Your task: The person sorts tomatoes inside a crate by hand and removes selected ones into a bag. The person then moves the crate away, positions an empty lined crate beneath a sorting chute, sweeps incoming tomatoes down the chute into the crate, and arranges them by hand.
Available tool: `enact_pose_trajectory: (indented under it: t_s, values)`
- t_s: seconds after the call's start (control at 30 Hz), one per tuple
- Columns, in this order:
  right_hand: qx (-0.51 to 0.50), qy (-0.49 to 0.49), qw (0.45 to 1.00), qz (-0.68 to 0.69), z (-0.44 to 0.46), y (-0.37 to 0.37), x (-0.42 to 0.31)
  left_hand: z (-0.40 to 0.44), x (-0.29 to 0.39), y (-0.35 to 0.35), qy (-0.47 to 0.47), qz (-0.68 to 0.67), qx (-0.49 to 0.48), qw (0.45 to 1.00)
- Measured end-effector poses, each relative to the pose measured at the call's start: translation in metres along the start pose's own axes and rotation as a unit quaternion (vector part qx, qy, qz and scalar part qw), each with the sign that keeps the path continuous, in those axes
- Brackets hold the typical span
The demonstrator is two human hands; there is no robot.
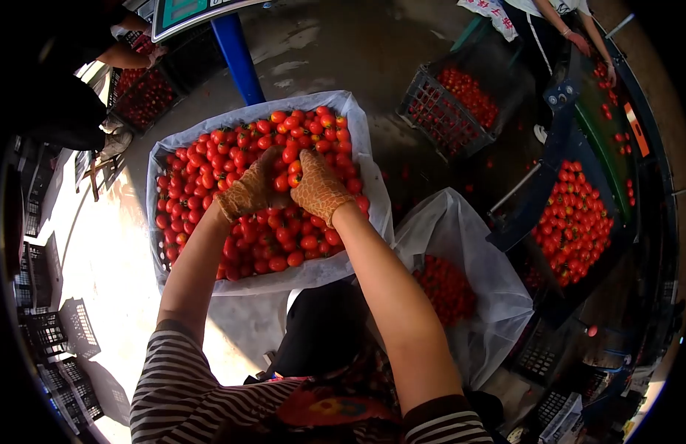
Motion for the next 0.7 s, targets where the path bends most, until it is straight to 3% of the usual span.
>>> enact_pose_trajectory:
  t_s: [0.07, 0.13, 0.2, 0.27, 0.33, 0.37, 0.43, 0.47, 0.5, 0.53, 0.6, 0.63, 0.67, 0.7]
  values:
    - [0.081, -0.032, 0.995, 0.045, -0.021, -0.018, -0.004, -0.007, 0.026, 0.004, -0.004, -0.011, 0.011, 1.000]
    - [0.134, -0.112, 0.984, 0.028, -0.053, -0.044, 0.000, -0.009, 0.071, 0.016, 0.066, 0.038, 0.009, 0.997]
    - [0.147, -0.071, 0.984, 0.068, -0.101, -0.077, 0.011, 0.001, 0.102, 0.056, 0.100, 0.020, -0.059, 0.993]
    - [0.191, 0.003, 0.965, 0.180, -0.165, -0.107, 0.021, 0.000, 0.151, 0.096, 0.156, 0.061, -0.056, 0.984]
    - [0.231, 0.051, 0.933, 0.272, -0.224, -0.132, 0.051, 0.011, 0.178, 0.180, 0.294, 0.084, -0.086, 0.948]
    - [0.248, 0.071, 0.925, 0.279, -0.252, -0.138, 0.067, 0.000, 0.183, 0.188, 0.295, 0.080, -0.086, 0.948]
    - [0.281, 0.189, 0.939, 0.053, -0.298, -0.145, 0.093, -0.006, 0.189, 0.180, 0.250, 0.205, -0.074, 0.943]
    - [0.282, 0.190, 0.939, 0.052, -0.317, -0.139, 0.105, -0.004, 0.190, 0.166, 0.211, 0.244, -0.064, 0.944]
    - [0.263, 0.225, 0.936, -0.068, -0.334, -0.135, 0.119, 0.012, 0.173, 0.126, 0.142, 0.239, -0.040, 0.960]
    - [0.240, 0.256, 0.917, -0.187, -0.340, -0.135, 0.126, 0.036, 0.139, 0.095, 0.080, 0.260, 0.080, 0.959]
    - [0.229, 0.247, 0.933, -0.126, -0.324, -0.133, 0.123, 0.068, 0.062, 0.042, 0.014, 0.407, 0.183, 0.895]
    - [0.216, 0.234, 0.946, -0.065, -0.308, -0.129, 0.119, 0.089, 0.023, 0.037, 0.025, 0.459, 0.154, 0.875]
    - [0.224, 0.162, 0.960, -0.042, -0.283, -0.130, 0.110, 0.097, 0.001, 0.031, -0.015, 0.475, 0.147, 0.867]
    - [0.231, 0.088, 0.969, -0.018, -0.250, -0.130, 0.098, 0.103, -0.010, 0.033, 0.018, 0.527, 0.153, 0.836]
Point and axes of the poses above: each hand's wrist, its own z-axis towards the middle knuckle, its own y-axis out of the palm, x = y × z, the point moved 6 cm from there along z, towards the middle knuckle, and after that the axes turned 15 degrees about z, right-handed, at the moved point
